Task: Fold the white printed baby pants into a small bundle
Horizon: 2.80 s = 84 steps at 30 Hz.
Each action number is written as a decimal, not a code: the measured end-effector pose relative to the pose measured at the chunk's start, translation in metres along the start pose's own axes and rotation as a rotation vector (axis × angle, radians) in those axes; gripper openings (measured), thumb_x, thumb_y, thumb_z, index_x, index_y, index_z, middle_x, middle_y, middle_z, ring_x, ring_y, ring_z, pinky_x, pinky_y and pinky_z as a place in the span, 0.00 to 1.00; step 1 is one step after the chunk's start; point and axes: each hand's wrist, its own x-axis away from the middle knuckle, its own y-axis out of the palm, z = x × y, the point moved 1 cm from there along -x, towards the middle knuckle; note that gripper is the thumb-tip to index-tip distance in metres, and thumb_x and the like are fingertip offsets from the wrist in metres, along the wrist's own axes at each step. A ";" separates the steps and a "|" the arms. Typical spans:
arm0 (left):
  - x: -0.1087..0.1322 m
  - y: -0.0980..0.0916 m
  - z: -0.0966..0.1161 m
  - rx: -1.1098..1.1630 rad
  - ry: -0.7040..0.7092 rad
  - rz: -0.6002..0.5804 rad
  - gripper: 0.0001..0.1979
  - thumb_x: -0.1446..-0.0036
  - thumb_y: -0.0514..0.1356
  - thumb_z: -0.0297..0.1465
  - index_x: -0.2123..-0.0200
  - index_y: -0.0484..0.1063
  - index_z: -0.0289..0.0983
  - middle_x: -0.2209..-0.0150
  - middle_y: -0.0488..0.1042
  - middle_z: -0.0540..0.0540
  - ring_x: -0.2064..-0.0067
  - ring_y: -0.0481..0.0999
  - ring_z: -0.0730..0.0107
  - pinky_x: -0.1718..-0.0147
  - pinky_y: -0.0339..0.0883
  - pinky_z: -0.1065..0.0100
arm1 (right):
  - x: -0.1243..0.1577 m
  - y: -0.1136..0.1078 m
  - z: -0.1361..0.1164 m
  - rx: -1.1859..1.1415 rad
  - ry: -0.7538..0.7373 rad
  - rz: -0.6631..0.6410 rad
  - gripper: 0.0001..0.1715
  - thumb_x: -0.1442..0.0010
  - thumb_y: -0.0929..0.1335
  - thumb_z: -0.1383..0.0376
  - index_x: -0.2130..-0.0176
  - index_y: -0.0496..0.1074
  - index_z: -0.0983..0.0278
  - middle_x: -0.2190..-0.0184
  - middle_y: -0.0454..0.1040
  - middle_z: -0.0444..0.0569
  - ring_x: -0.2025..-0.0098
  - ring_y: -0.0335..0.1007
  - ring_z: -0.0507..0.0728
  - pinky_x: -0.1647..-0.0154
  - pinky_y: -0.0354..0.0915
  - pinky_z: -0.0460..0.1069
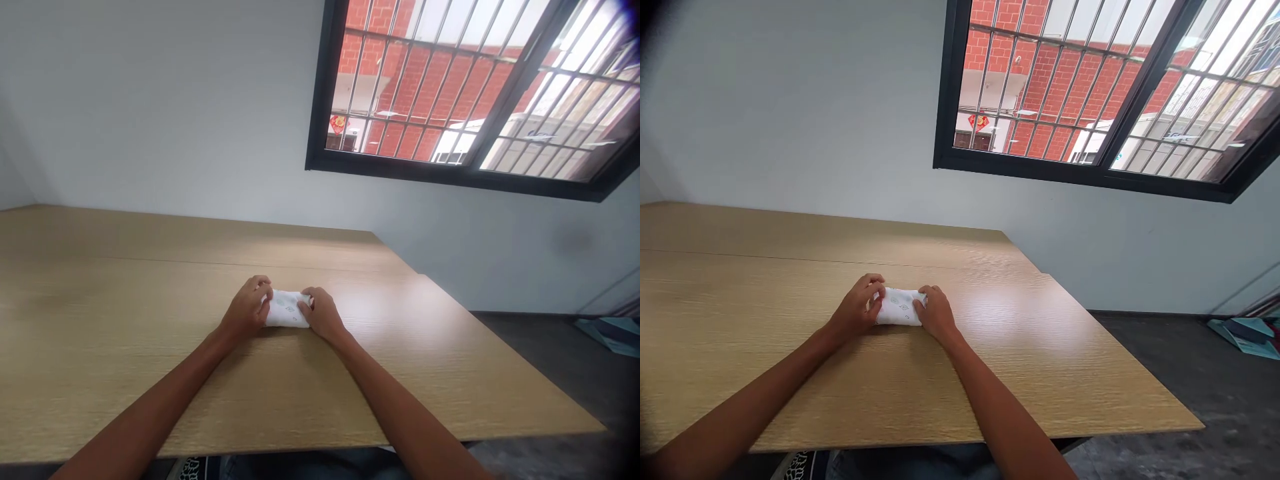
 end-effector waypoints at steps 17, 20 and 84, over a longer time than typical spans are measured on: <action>0.012 0.032 0.010 -0.239 -0.014 -0.356 0.26 0.30 0.46 0.35 0.31 0.58 0.36 0.30 0.53 0.39 0.28 0.45 0.48 0.33 0.51 0.44 | 0.016 0.007 -0.037 0.176 -0.358 0.125 0.22 0.33 0.65 0.62 0.43 0.70 0.68 0.42 0.69 0.58 0.39 0.61 0.63 0.39 0.58 0.57; 0.012 0.033 0.009 -0.198 0.045 -0.338 0.27 0.33 0.50 0.32 0.33 0.61 0.39 0.30 0.55 0.42 0.28 0.47 0.49 0.30 0.45 0.46 | 0.024 0.018 -0.047 0.210 -0.411 -0.098 0.30 0.28 0.58 0.57 0.32 0.60 0.66 0.31 0.56 0.55 0.30 0.49 0.62 0.31 0.48 0.58; 0.004 -0.032 -0.072 -0.139 -0.499 0.059 0.20 0.38 0.45 0.43 0.78 0.54 0.39 0.80 0.57 0.51 0.75 0.59 0.68 0.71 0.51 0.65 | -0.020 -0.017 0.036 -0.074 0.062 0.165 0.21 0.34 0.58 0.58 0.77 0.55 0.62 0.77 0.65 0.47 0.72 0.59 0.55 0.68 0.53 0.49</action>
